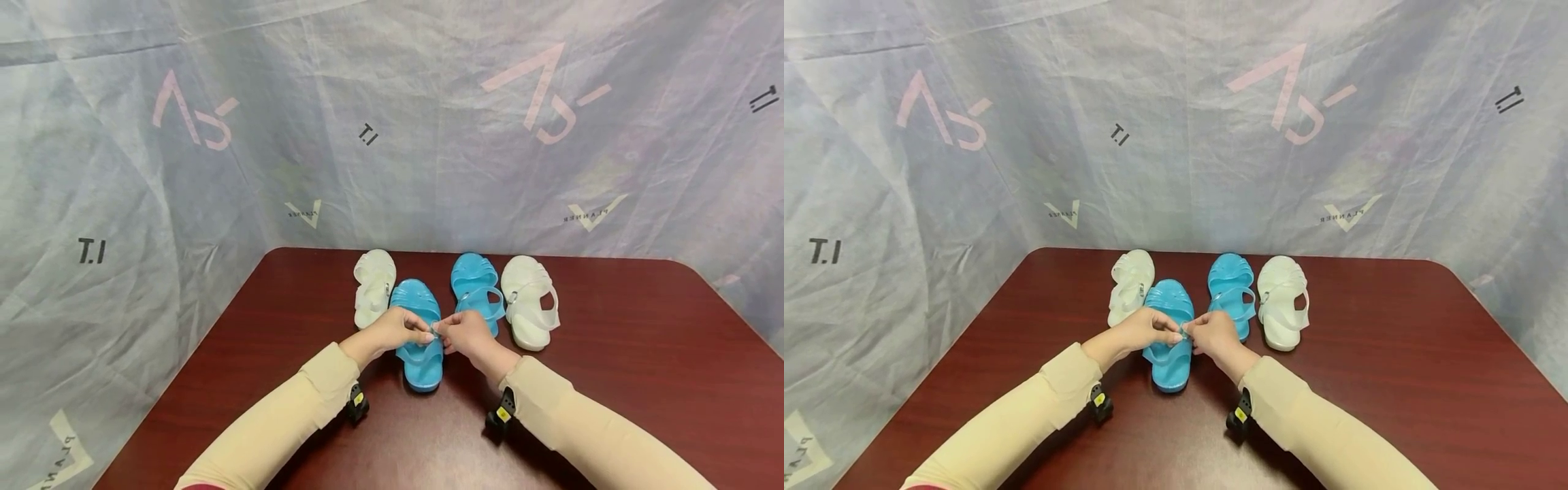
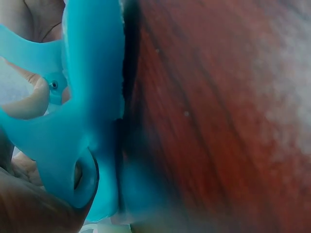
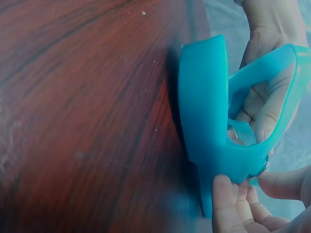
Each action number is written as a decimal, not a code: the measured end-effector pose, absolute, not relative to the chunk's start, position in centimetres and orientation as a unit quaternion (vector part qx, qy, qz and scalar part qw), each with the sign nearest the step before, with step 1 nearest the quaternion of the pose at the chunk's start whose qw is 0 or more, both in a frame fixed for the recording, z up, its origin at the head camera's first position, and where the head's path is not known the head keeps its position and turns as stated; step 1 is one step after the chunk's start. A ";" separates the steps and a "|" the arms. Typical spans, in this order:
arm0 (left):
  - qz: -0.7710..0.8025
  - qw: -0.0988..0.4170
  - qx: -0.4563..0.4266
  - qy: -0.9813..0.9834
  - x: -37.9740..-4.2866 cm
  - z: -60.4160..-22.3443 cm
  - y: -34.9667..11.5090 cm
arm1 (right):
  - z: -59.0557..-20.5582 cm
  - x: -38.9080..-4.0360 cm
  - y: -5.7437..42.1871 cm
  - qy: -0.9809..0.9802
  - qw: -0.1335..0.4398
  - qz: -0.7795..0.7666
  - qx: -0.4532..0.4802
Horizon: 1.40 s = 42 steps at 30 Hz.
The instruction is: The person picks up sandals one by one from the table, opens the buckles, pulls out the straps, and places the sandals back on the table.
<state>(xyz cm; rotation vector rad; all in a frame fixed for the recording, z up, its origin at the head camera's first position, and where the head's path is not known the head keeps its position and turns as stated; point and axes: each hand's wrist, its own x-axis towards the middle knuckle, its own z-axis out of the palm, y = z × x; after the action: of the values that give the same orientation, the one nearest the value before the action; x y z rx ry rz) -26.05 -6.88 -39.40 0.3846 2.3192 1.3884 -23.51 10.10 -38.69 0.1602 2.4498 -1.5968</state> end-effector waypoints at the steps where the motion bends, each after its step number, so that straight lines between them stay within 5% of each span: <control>1: 0.498 0.204 0.137 0.831 -26.1 -39.3 -6.9 | -38.6 -23.5 10.1 0.832 0.107 -0.542 0.055; 17: 0.491 0.204 0.127 0.837 -26.4 -39.4 -6.6 | -38.2 -23.3 10.4 0.822 0.117 -0.555 0.050; 33: 0.485 0.208 0.149 0.836 -26.4 -39.3 -6.7 | -38.1 -22.9 11.4 0.909 0.007 -0.410 -0.074; 42: 0.491 0.204 0.159 0.831 -26.3 -39.4 -6.9 | -38.0 -23.0 11.7 0.910 0.009 -0.408 -0.081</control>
<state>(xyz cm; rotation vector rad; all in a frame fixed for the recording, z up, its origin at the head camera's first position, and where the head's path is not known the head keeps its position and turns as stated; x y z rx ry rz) -26.34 -6.86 -39.40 0.4447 2.3186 1.3706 -23.04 11.74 -38.04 -0.2516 2.8419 -1.2732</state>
